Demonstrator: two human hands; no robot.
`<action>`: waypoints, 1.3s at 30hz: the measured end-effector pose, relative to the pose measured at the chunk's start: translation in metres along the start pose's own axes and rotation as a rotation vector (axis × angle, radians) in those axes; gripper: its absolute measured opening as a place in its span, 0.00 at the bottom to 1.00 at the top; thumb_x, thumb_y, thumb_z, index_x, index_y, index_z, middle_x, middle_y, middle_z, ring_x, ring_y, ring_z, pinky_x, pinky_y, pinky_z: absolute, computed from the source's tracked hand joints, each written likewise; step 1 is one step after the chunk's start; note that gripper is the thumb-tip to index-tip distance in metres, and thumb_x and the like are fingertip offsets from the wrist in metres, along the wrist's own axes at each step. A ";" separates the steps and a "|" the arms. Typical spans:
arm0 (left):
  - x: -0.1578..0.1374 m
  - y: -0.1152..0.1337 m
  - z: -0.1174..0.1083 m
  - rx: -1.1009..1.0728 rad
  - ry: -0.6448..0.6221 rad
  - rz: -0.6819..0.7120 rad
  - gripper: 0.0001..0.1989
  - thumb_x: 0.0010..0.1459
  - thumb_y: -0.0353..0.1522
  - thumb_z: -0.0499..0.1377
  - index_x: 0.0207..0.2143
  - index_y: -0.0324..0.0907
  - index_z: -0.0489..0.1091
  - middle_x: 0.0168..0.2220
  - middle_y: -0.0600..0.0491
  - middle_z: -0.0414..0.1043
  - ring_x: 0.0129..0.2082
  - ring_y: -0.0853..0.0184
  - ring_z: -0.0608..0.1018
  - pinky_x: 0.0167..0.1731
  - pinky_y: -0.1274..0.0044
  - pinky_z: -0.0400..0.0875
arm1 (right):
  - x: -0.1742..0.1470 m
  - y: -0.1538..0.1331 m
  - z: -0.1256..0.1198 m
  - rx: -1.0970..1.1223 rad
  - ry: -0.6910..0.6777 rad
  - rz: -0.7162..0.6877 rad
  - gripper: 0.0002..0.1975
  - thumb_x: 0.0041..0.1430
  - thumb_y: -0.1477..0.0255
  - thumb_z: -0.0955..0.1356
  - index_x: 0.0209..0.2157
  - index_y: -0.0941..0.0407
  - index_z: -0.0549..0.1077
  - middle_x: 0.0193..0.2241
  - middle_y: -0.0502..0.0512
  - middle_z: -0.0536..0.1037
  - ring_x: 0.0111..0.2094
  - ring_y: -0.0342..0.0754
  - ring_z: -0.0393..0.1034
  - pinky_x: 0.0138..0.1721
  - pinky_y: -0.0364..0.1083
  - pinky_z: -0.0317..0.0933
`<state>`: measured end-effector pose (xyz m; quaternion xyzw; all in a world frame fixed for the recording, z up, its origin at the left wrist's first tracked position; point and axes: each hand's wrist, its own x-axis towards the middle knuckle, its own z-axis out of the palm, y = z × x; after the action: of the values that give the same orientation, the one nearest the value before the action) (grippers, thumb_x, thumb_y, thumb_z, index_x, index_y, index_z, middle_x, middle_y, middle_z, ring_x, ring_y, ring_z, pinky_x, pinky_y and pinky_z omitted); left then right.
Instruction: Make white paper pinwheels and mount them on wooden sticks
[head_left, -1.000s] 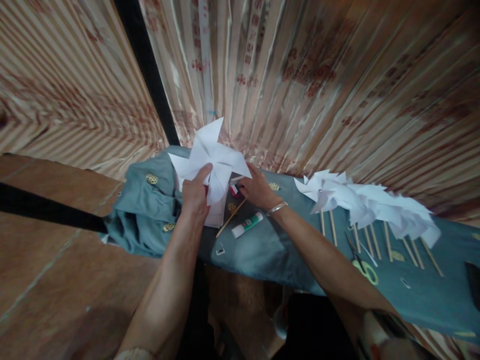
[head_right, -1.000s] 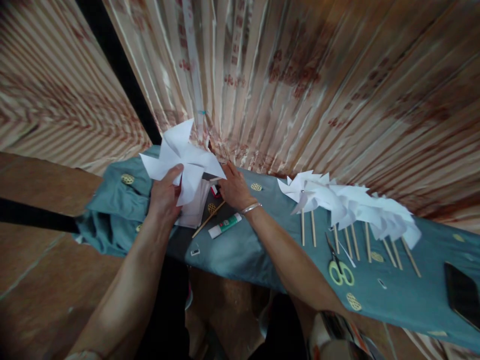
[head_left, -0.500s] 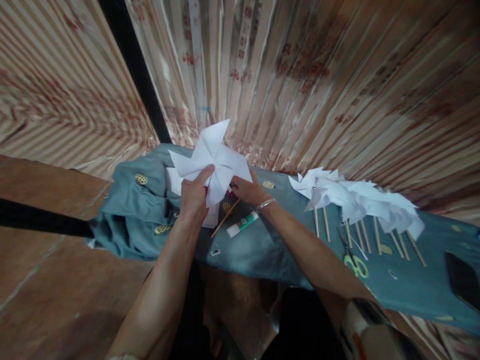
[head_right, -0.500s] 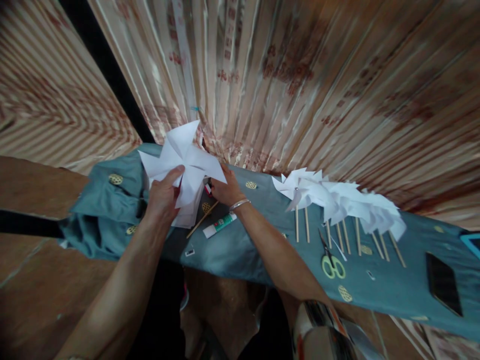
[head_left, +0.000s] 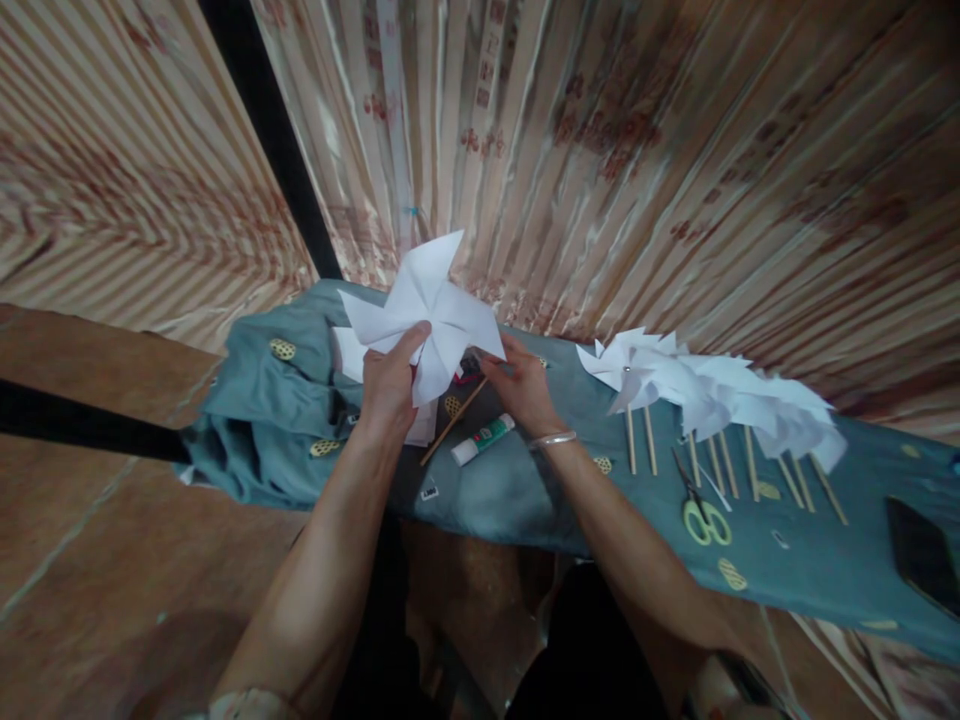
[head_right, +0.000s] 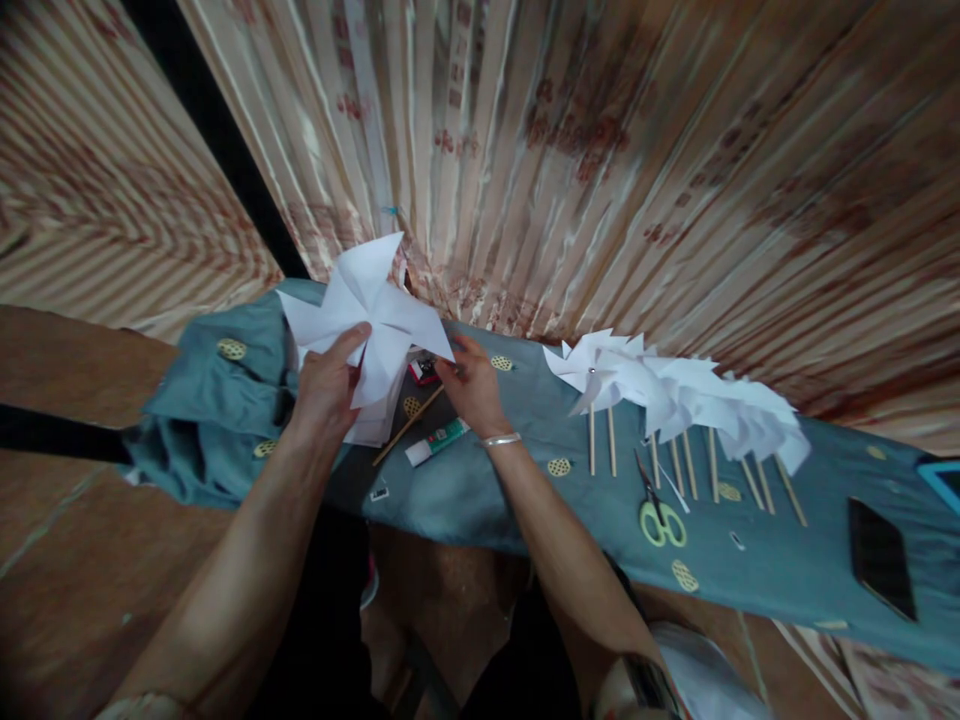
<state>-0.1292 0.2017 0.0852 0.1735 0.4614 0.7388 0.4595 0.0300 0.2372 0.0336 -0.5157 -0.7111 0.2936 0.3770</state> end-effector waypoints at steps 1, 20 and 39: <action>-0.001 -0.001 0.001 0.000 -0.007 -0.003 0.14 0.42 0.30 0.67 0.36 0.42 0.78 0.36 0.51 0.82 0.44 0.57 0.81 0.42 0.72 0.78 | -0.010 0.003 -0.008 0.046 0.050 0.009 0.07 0.56 0.67 0.68 0.30 0.52 0.79 0.51 0.56 0.76 0.53 0.53 0.70 0.58 0.53 0.59; -0.058 -0.070 0.028 0.232 -0.269 -0.158 0.14 0.36 0.30 0.71 0.30 0.37 0.77 0.32 0.49 0.80 0.40 0.55 0.81 0.44 0.68 0.75 | -0.146 0.046 -0.095 -0.341 -0.003 -0.040 0.10 0.61 0.69 0.65 0.37 0.52 0.79 0.60 0.57 0.69 0.63 0.58 0.58 0.64 0.60 0.52; -0.063 -0.074 0.023 0.274 -0.387 -0.187 0.13 0.35 0.33 0.72 0.26 0.36 0.78 0.28 0.50 0.80 0.31 0.61 0.80 0.33 0.72 0.76 | -0.143 0.030 -0.090 -0.708 -0.147 -0.142 0.12 0.64 0.75 0.62 0.38 0.60 0.77 0.36 0.63 0.81 0.37 0.57 0.72 0.43 0.52 0.65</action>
<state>-0.0420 0.1718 0.0455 0.3289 0.4747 0.5766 0.5779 0.1469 0.1124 0.0250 -0.5411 -0.8278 0.0388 0.1427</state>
